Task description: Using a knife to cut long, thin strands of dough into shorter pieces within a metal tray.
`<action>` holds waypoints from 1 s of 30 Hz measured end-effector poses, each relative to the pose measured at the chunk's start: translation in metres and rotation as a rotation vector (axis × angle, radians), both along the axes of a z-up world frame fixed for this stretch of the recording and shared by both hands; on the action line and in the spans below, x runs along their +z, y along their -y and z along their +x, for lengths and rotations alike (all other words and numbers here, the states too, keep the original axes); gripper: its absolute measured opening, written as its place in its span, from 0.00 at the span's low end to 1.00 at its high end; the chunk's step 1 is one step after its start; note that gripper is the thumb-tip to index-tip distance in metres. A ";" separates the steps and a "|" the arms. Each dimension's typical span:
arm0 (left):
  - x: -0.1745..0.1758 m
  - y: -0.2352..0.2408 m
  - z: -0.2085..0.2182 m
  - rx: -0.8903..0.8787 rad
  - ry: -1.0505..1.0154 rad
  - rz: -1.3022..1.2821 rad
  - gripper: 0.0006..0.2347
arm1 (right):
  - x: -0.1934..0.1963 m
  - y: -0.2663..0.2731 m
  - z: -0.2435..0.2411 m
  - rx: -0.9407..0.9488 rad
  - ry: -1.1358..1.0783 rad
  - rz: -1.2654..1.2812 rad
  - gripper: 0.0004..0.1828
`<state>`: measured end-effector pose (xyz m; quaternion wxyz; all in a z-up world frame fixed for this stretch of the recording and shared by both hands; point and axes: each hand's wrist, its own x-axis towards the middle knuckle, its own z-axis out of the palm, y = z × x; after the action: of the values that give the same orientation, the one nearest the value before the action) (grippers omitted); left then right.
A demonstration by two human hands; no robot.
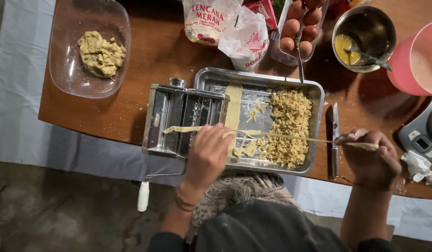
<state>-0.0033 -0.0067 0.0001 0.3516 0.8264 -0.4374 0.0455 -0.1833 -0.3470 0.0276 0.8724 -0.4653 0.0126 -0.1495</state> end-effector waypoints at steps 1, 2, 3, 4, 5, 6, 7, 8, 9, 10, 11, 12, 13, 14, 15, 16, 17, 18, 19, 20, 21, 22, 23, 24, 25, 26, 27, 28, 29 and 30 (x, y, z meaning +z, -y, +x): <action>-0.004 0.008 -0.002 -0.004 -0.002 0.002 0.14 | -0.002 0.001 -0.003 -0.004 -0.002 0.002 0.08; -0.008 0.015 -0.004 -0.038 0.010 0.061 0.16 | -0.003 0.003 -0.007 -0.046 -0.016 -0.011 0.08; -0.012 0.023 -0.006 -0.072 0.022 0.120 0.17 | -0.005 0.004 -0.010 -0.088 -0.029 -0.024 0.09; -0.014 0.028 -0.007 -0.077 0.021 0.118 0.17 | -0.005 0.005 -0.013 -0.093 -0.031 -0.025 0.09; -0.017 0.033 -0.008 -0.120 0.024 0.183 0.19 | -0.005 0.006 -0.015 -0.100 -0.031 -0.027 0.09; -0.019 0.038 -0.009 -0.162 0.031 0.248 0.21 | -0.005 0.007 -0.016 -0.105 -0.029 -0.028 0.09; -0.024 0.044 -0.010 -0.166 0.033 0.246 0.21 | -0.005 0.007 -0.018 -0.109 -0.028 -0.030 0.09; -0.029 0.050 -0.011 -0.178 0.046 0.332 0.24 | -0.004 0.007 -0.021 -0.122 -0.022 -0.026 0.09; -0.033 0.055 -0.013 -0.191 0.060 0.418 0.26 | -0.004 0.007 -0.023 -0.135 -0.016 -0.023 0.09; -0.040 0.060 -0.015 -0.193 0.060 0.418 0.26 | -0.005 0.009 -0.027 -0.137 -0.017 -0.023 0.09; -0.047 0.065 -0.017 -0.188 0.044 0.447 0.28 | -0.006 0.012 -0.032 -0.125 -0.014 -0.025 0.10; -0.054 0.070 -0.019 -0.185 0.028 0.475 0.30 | -0.007 0.014 -0.036 -0.116 -0.012 -0.028 0.10; -0.055 0.071 -0.019 -0.188 0.028 0.475 0.30 | -0.006 0.014 -0.038 -0.119 -0.013 -0.028 0.10; -0.057 0.074 -0.018 -0.200 0.052 0.452 0.25 | -0.005 0.015 -0.039 -0.109 0.003 -0.028 0.10; -0.059 0.077 -0.018 -0.212 0.075 0.429 0.21 | -0.004 0.015 -0.041 -0.099 0.019 -0.029 0.10; -0.058 0.077 -0.017 -0.215 0.076 0.428 0.21 | -0.003 0.015 -0.041 -0.102 0.019 -0.029 0.10; -0.058 0.077 -0.017 -0.207 0.111 0.409 0.19 | -0.002 0.015 -0.041 -0.120 0.020 -0.040 0.10; -0.058 0.076 -0.017 -0.197 0.145 0.391 0.17 | -0.002 0.014 -0.041 -0.134 0.021 -0.049 0.11; -0.052 0.072 -0.015 -0.198 0.144 0.392 0.17 | -0.001 0.013 -0.041 -0.135 0.020 -0.048 0.11; -0.046 0.070 -0.012 -0.181 0.125 0.335 0.15 | 0.000 0.013 -0.042 -0.145 0.014 -0.048 0.10; -0.040 0.067 -0.010 -0.164 0.106 0.278 0.13 | 0.001 0.013 -0.042 -0.155 0.008 -0.048 0.10; -0.033 0.063 -0.007 -0.165 0.105 0.279 0.13 | 0.002 0.014 -0.042 -0.155 0.008 -0.048 0.10; -0.025 0.059 -0.005 -0.134 0.122 0.228 0.13 | 0.003 0.014 -0.041 -0.142 0.011 -0.035 0.10; -0.018 0.055 -0.002 -0.102 0.140 0.177 0.12 | 0.003 0.015 -0.040 -0.128 0.015 -0.023 0.09; -0.010 0.051 0.003 -0.101 0.141 0.177 0.12 | 0.003 0.016 -0.041 -0.127 0.016 -0.023 0.09; -0.001 0.047 0.006 -0.063 0.102 0.094 0.11 | 0.003 0.016 -0.042 -0.135 0.008 -0.025 0.10; 0.008 0.042 0.009 -0.024 0.063 0.010 0.09 | 0.002 0.016 -0.043 -0.143 0.001 -0.027 0.10; 0.009 0.036 0.011 -0.023 0.062 0.011 0.09 | 0.003 0.016 -0.043 -0.142 0.000 -0.027 0.10; 0.010 0.029 0.013 0.013 0.031 0.001 0.10 | 0.003 0.016 -0.042 -0.122 0.012 -0.007 0.09; 0.012 0.023 0.016 0.050 0.000 -0.010 0.12 | 0.003 0.017 -0.041 -0.102 0.026 0.013 0.09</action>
<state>0.0127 -0.0299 0.0119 0.3544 0.8354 -0.4164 0.0567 -0.2239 -0.3638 0.0310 0.8666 -0.4565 0.0260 -0.1997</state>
